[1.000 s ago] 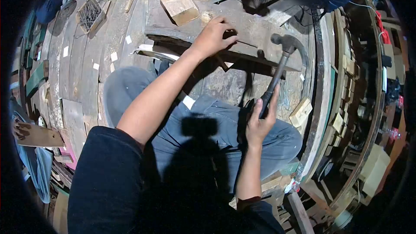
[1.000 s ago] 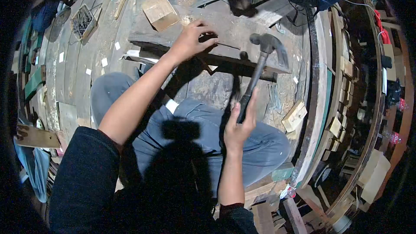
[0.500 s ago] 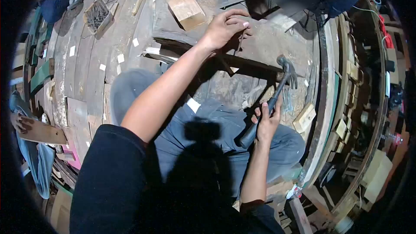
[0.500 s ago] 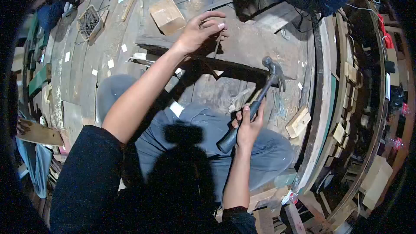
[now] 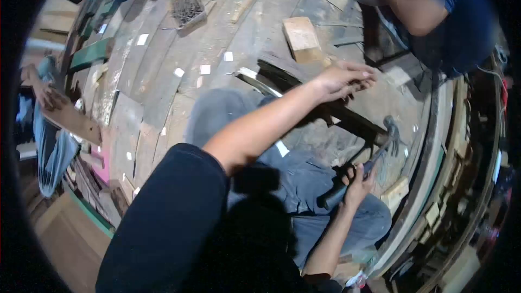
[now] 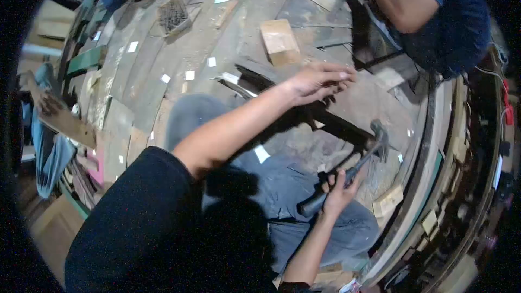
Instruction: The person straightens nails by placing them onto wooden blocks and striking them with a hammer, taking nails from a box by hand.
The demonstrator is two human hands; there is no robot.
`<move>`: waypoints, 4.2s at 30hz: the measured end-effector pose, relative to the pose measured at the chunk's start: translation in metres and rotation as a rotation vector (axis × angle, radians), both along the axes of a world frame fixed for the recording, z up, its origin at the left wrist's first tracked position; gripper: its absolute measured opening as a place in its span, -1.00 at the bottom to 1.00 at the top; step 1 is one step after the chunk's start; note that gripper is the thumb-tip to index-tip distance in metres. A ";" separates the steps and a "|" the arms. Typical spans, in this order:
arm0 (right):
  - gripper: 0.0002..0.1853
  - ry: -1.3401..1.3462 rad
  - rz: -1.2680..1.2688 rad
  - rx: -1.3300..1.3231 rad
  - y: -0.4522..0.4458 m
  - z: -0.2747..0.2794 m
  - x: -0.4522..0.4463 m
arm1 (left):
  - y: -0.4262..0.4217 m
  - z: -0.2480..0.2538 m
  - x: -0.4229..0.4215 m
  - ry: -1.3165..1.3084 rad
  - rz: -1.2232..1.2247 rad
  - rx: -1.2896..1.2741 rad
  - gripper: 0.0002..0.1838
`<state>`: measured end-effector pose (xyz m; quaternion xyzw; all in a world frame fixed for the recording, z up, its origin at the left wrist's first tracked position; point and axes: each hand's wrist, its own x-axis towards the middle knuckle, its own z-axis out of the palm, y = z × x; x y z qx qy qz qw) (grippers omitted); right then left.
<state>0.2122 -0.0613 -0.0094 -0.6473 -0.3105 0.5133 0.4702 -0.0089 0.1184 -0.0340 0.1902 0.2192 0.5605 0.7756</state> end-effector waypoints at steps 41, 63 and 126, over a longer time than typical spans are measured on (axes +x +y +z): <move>-0.25 -0.208 0.023 -0.086 -0.001 -0.015 0.009 | 0.047 -0.041 -0.435 2.648 -0.085 0.024 -0.74; -0.23 -0.081 -0.035 -0.080 0.001 -0.003 0.000 | 0.024 -0.001 -0.310 1.406 0.567 0.226 -0.78; -0.40 -0.427 0.442 0.118 -0.021 0.034 -0.030 | -0.030 -0.043 -0.030 1.724 0.520 0.628 -0.81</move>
